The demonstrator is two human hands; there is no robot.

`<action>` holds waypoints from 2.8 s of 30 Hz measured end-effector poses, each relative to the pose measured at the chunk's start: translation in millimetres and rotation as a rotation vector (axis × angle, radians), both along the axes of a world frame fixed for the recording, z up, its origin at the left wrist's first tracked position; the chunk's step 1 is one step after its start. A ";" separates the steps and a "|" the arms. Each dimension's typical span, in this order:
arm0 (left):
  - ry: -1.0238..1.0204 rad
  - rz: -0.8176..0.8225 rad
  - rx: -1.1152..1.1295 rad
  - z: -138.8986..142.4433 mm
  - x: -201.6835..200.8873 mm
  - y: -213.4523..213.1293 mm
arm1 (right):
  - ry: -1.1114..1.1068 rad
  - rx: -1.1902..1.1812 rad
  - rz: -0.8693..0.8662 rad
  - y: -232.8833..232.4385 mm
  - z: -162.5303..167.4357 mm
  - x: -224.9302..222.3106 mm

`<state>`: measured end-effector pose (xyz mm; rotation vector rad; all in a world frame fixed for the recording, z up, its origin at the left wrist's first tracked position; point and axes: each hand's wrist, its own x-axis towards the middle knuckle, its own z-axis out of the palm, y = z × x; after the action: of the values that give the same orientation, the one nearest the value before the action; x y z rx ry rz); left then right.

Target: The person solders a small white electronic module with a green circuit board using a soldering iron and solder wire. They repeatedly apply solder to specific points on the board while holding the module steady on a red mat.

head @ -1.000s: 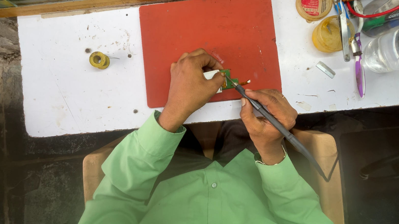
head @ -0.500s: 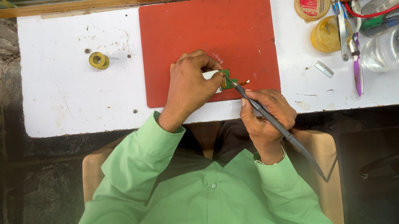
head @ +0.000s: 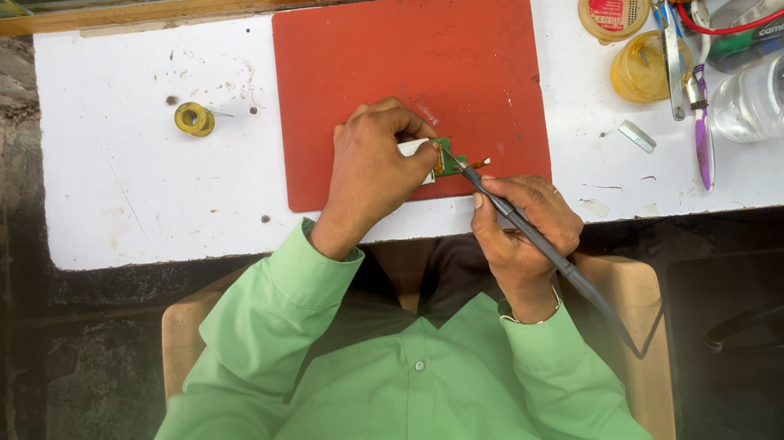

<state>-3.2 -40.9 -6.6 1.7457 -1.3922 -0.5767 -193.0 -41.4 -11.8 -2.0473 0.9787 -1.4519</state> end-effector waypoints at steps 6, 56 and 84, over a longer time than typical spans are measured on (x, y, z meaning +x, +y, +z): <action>-0.006 0.005 -0.007 -1.5 0.8 0.4 | 0.004 -0.006 0.016 0.3 -0.2 0.5; 0.009 0.010 -0.012 0.3 0.2 0.3 | -0.021 0.038 0.000 2.0 1.1 0.0; 0.041 -0.002 -0.051 1.5 0.5 0.9 | -0.011 0.029 -0.002 1.5 0.5 0.3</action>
<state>-2.7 -40.0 -5.2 1.6838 -1.3684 -0.5705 -192.7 -39.9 -11.3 -2.0163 0.9916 -1.4399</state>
